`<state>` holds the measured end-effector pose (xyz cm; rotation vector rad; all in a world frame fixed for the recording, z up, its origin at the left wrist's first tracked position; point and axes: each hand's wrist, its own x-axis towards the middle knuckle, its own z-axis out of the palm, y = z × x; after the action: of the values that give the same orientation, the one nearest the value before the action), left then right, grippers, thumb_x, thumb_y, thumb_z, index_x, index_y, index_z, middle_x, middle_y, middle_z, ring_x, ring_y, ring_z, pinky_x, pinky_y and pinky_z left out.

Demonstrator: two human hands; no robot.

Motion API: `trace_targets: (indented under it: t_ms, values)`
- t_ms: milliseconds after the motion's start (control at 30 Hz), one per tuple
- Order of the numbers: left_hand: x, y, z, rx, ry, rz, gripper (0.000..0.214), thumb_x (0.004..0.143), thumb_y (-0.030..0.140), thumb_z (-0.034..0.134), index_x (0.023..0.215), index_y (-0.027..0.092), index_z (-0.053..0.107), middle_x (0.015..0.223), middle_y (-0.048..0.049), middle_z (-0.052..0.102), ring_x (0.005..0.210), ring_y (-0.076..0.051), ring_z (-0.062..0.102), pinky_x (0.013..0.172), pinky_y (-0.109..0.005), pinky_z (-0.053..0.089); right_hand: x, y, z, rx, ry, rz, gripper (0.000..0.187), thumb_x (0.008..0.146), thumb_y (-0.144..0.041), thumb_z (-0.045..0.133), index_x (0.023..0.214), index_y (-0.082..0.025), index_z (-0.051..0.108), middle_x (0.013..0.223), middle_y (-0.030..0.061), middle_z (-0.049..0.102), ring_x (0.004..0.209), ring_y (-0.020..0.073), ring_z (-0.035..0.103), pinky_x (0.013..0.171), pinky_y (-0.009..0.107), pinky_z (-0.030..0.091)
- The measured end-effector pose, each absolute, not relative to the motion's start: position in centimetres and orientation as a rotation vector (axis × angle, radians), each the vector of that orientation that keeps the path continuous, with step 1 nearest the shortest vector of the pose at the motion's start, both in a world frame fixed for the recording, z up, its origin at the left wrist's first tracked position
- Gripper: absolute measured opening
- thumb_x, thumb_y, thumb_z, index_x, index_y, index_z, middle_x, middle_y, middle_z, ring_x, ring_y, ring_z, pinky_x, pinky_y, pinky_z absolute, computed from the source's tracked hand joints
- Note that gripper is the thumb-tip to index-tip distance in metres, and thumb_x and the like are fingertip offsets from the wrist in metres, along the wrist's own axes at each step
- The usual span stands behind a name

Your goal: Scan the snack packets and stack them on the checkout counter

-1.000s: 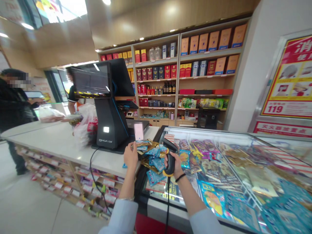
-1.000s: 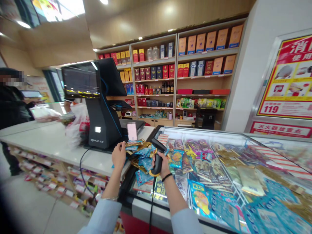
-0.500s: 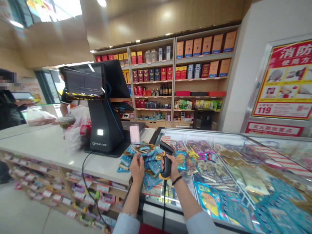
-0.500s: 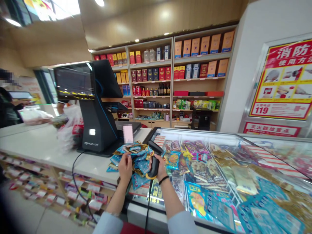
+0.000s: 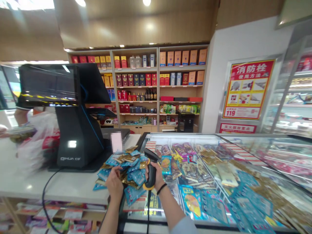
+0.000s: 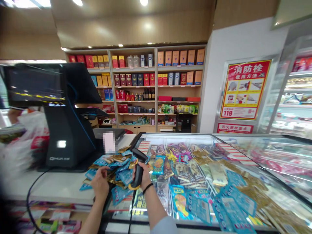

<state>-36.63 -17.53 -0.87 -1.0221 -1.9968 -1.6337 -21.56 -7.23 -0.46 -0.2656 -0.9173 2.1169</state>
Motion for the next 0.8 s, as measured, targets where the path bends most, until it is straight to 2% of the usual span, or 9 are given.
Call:
trace_targets:
  t_ms: [100, 233, 500, 800]
  values:
    - [-36.72, -17.35, -0.98, -1.096, -1.983, -1.637, 0.036, 0.085, 0.022, 0.025, 0.08, 0.017, 0.06, 0.058, -0.0021, 0.049, 0.055, -0.016, 0.048, 0.057, -0.027, 0.035, -21.42, -7.28, -0.27, -0.304, -0.885, 2.125, 0.03, 0.069, -0.047, 0.058, 0.067, -0.017, 0.055, 0.046, -0.0031, 0.051, 0.031, 0.0102, 0.044, 0.03, 0.021, 0.035]
    - [-36.65, -17.31, -1.02, -1.13, -2.019, -1.608, 0.033, 0.081, 0.024, 0.03, 0.079, 0.018, 0.062, 0.066, -0.0055, 0.058, 0.064, -0.019, 0.054, 0.059, -0.028, 0.038, -21.44, -7.15, -0.18, -0.352, -0.917, 2.176, 0.033, 0.076, -0.047, 0.051, 0.06, -0.017, 0.053, 0.043, -0.0014, 0.05, 0.032, 0.0111, 0.044, 0.031, 0.021, 0.035]
    - [-37.0, -17.29, -1.07, -1.075, -2.054, -1.663, 0.039, 0.084, 0.032, 0.028, 0.071, 0.02, 0.063, 0.057, -0.0046, 0.057, 0.058, -0.02, 0.054, 0.055, -0.03, 0.035, -21.93, -6.62, -0.9, -0.357, -1.007, 2.206, 0.042, 0.072, -0.057, 0.051, 0.059, -0.018, 0.054, 0.039, -0.0006, 0.046, 0.032, 0.0119, 0.043, 0.032, 0.022, 0.035]
    - [-36.21, -17.68, -0.42, -1.053, -2.051, -1.661, 0.047, 0.087, 0.035, 0.023, 0.065, 0.02, 0.061, 0.055, -0.0051, 0.056, 0.057, -0.02, 0.055, 0.055, -0.029, 0.038, -21.79, -6.78, -0.64, -0.367, -0.999, 2.229, 0.041, 0.077, -0.052, 0.049, 0.058, -0.016, 0.054, 0.042, 0.0003, 0.05, 0.032, 0.0108, 0.045, 0.032, 0.021, 0.035]
